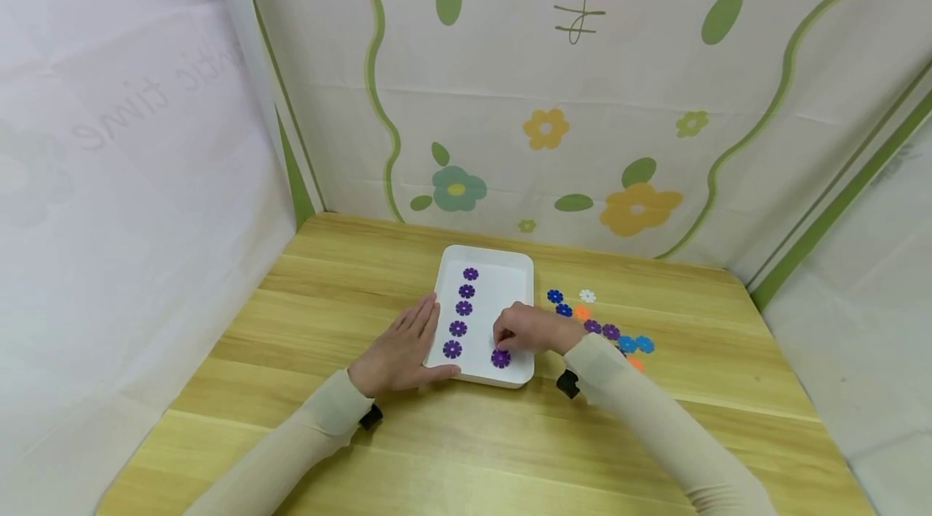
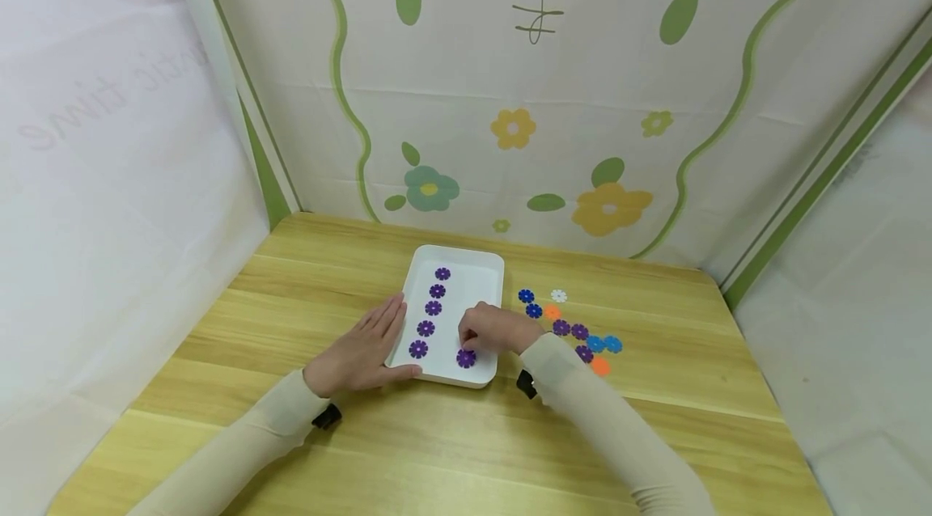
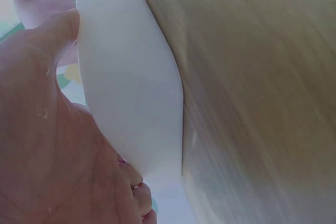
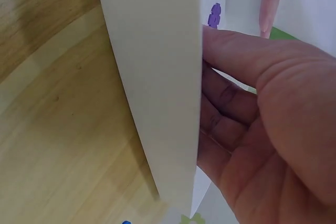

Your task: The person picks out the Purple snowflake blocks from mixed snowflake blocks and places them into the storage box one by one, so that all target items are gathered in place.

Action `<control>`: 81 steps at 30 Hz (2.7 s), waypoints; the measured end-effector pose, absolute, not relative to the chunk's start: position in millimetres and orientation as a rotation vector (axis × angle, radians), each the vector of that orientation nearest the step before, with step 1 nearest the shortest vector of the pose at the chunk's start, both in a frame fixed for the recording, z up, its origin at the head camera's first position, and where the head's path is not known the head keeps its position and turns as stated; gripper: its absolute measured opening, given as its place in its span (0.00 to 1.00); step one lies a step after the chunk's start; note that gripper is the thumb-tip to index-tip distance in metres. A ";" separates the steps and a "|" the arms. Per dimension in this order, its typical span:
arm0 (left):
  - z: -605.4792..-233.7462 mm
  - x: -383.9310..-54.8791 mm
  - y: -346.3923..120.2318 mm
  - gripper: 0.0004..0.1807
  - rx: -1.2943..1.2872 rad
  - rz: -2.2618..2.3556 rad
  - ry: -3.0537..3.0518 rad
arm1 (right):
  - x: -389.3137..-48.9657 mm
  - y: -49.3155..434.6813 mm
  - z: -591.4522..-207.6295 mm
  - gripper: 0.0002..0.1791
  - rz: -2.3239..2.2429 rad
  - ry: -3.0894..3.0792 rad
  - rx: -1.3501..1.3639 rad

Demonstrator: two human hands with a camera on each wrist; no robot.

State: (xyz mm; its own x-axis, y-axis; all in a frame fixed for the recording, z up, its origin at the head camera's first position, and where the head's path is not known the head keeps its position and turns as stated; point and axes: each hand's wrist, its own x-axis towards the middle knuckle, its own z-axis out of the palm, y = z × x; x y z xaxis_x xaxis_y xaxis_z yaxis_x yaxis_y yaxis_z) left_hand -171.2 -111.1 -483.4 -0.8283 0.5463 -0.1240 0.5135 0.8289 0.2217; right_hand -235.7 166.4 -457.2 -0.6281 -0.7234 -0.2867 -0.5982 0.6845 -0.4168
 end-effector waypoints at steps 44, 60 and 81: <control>-480.9 -168.0 -113.8 0.61 0.862 0.315 2.837 | -233.0 365.1 -463.8 0.16 -0.480 2.772 -0.607; -481.2 -168.7 -113.3 0.62 0.866 0.310 2.838 | -235.8 364.7 -474.5 0.07 -0.608 2.754 -0.535; -481.4 -170.2 -113.9 0.62 0.856 0.299 2.833 | -257.7 340.9 -425.5 0.04 -0.618 2.674 -0.677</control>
